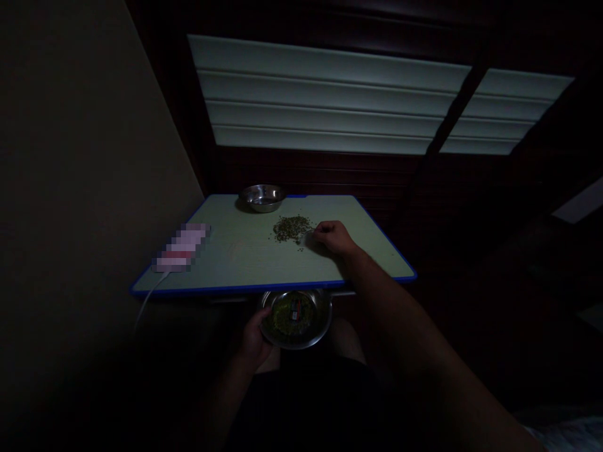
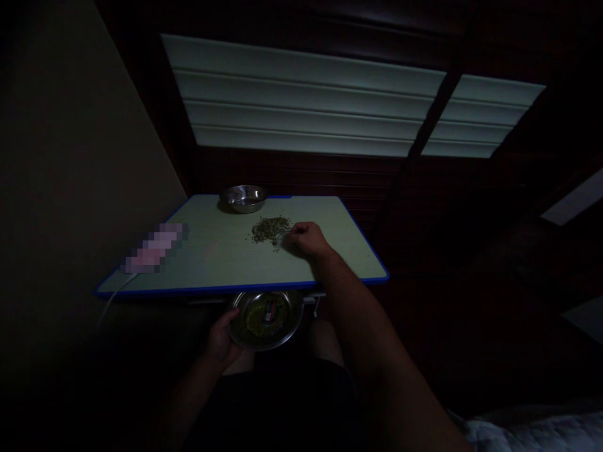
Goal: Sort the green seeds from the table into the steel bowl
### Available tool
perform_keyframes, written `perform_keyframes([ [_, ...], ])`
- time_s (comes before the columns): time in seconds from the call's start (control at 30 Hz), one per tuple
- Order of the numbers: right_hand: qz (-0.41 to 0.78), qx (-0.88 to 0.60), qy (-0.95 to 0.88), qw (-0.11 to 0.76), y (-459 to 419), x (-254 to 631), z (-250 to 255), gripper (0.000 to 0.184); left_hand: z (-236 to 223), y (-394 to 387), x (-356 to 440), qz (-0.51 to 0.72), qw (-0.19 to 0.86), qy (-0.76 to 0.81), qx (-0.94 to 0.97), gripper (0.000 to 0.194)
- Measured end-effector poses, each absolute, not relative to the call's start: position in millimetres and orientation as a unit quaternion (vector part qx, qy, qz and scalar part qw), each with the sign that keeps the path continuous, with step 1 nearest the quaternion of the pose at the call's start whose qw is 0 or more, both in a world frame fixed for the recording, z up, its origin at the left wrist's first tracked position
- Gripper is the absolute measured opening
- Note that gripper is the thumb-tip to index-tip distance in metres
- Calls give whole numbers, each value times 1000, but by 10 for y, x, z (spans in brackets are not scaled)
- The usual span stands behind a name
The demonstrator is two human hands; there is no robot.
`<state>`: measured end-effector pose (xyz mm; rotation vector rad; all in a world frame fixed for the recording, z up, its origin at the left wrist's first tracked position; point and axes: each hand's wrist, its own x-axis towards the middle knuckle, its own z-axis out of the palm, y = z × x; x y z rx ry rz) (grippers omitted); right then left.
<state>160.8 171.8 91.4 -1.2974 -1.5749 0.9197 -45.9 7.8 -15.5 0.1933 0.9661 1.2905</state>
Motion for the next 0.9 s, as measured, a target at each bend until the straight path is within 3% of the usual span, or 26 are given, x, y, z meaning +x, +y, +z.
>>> perform_keyframes([
  [0.37,279,-554,-632,464,1812,1642,852,11,-82,74,-432,567,687,448,70,14],
  [0.9,335,-516,-634,468,1782,1616,860,15,-58,72,-431,566,691,444,69,13],
])
